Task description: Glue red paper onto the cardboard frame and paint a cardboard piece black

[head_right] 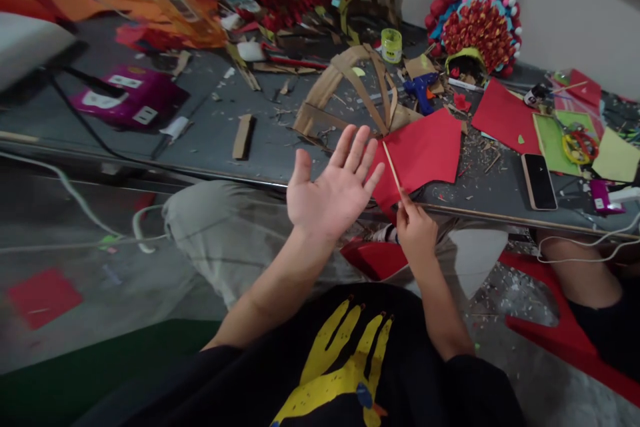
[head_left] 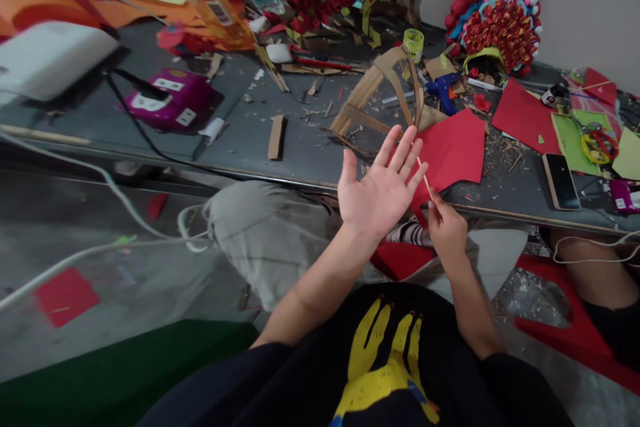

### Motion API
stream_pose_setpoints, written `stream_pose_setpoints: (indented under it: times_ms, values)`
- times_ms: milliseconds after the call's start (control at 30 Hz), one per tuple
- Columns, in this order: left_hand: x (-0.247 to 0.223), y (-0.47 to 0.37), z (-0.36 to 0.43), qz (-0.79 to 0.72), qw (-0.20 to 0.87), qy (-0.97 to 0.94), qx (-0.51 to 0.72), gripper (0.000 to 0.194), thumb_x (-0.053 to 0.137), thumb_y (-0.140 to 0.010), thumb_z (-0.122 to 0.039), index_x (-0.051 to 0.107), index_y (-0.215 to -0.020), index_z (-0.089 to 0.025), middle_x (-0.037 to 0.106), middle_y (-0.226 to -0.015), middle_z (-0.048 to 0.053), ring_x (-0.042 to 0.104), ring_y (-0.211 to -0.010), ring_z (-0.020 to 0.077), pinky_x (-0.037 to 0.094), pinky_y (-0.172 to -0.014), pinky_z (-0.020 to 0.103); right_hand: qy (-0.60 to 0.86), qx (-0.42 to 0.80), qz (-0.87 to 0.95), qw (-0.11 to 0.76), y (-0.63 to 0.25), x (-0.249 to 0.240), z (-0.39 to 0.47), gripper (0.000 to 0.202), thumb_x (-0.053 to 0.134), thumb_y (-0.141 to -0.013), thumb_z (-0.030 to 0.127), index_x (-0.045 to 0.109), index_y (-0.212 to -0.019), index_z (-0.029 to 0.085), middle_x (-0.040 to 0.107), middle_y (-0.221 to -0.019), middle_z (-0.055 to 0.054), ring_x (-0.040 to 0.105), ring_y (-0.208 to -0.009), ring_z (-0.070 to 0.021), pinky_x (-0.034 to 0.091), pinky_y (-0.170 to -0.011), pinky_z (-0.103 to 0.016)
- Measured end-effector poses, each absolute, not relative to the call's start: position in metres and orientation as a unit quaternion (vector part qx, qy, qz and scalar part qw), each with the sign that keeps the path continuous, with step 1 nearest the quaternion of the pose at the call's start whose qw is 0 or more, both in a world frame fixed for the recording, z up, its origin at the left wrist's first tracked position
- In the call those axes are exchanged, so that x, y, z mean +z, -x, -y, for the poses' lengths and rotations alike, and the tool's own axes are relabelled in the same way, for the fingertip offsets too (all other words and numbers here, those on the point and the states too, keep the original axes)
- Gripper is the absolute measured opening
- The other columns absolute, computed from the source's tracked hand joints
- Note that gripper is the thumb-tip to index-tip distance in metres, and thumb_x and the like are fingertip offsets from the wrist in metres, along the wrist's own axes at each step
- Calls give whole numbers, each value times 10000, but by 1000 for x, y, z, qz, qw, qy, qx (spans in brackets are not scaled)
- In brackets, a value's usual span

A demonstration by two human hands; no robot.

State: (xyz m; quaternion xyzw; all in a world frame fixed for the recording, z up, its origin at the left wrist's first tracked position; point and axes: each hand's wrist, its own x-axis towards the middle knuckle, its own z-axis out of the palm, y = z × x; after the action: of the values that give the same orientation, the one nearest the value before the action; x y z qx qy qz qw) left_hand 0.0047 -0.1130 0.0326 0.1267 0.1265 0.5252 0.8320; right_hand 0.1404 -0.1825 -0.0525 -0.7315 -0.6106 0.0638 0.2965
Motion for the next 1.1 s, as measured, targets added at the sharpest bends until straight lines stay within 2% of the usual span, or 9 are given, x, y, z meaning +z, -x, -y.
stream_pose_setpoints:
  times_ms: [167, 233, 367, 500, 567, 633, 767, 933, 1100]
  values:
    - [29, -14, 112, -137, 824, -95, 541, 613, 115, -931, -539, 364, -1370, -191, 446, -1403, 21, 337, -1346, 171, 340, -1081, 336, 688, 14, 593, 418, -145, -40, 181, 354, 389, -909, 259, 576, -1198, 180, 685, -1085, -93, 654, -965, -169, 514, -846, -297]
    - [28, -18, 111, -150, 819, -83, 548, 613, 108, -928, -536, 392, -1349, -193, 439, -1408, 20, 360, -1333, 168, 345, -1077, 327, 687, 6, 587, 429, -153, -34, 168, 367, 361, -915, 260, 545, -1225, 194, 654, -1154, -92, 621, -1052, -180, 498, -899, -334]
    - [26, -27, 106, -177, 815, -52, 549, 614, 101, -921, -520, 378, -1355, -185, 399, -1436, 22, 378, -1322, 155, 361, -1063, 304, 692, 50, 603, 394, -166, -24, 131, 398, 318, -919, 269, 483, -1274, 198, 595, -1232, -110, 566, -1129, -203, 463, -955, -406]
    - [22, -31, 100, -199, 802, -37, 562, 630, 88, -919, -505, 323, -1389, -158, 385, -1444, 38, 372, -1325, 150, 394, -1032, 277, 650, 12, 623, 435, -156, -12, 119, 415, 408, -903, 341, 468, -1281, 178, 502, -1310, -140, 436, -1256, -238, 363, -1044, -475]
    - [19, -31, 98, -206, 795, -46, 568, 635, 82, -918, -506, 318, -1393, -157, 379, -1448, 41, 365, -1329, 151, 400, -1025, 271, 598, 39, 641, 480, -144, -9, 131, 326, 456, -896, 335, 540, -1193, 232, 588, -1155, -84, 528, -1120, -188, 425, -988, -416]
    - [15, -31, 98, -205, 796, -60, 566, 638, 82, -915, -512, 319, -1393, -162, 367, -1455, 41, 355, -1335, 157, 396, -1030, 280, 507, 121, 697, 493, -133, -10, 149, 224, 548, -856, 325, 614, -1060, 257, 619, -927, -25, 591, -896, -138, 503, -834, -321]
    - [9, -33, 102, -200, 806, -72, 552, 630, 99, -911, -516, 305, -1397, -173, 324, -1478, 36, 327, -1350, 158, 360, -1060, 297, 459, 170, 700, 520, -124, -17, 174, 161, 653, -784, 300, 668, -940, 260, 581, -911, -12, 579, -847, -116, 510, -729, -266]
    - [15, -41, 113, -177, 819, -101, 537, 632, 92, -916, -529, 267, -1417, -186, 325, -1479, 25, 304, -1361, 152, 352, -1062, 285, 480, 170, 698, 504, -129, -13, 183, 82, 548, -850, 224, 626, -849, 249, 587, -855, 0, 572, -795, -118, 490, -711, -284]
    - [31, -39, 123, -163, 821, -131, 532, 627, 65, -919, -552, 322, -1398, -240, 442, -1405, 5, 313, -1358, 181, 350, -1067, 324, 523, 191, 598, 576, -135, -17, 196, 235, 374, -898, 238, 497, -698, 215, 531, -740, -3, 530, -714, -132, 455, -661, -305]
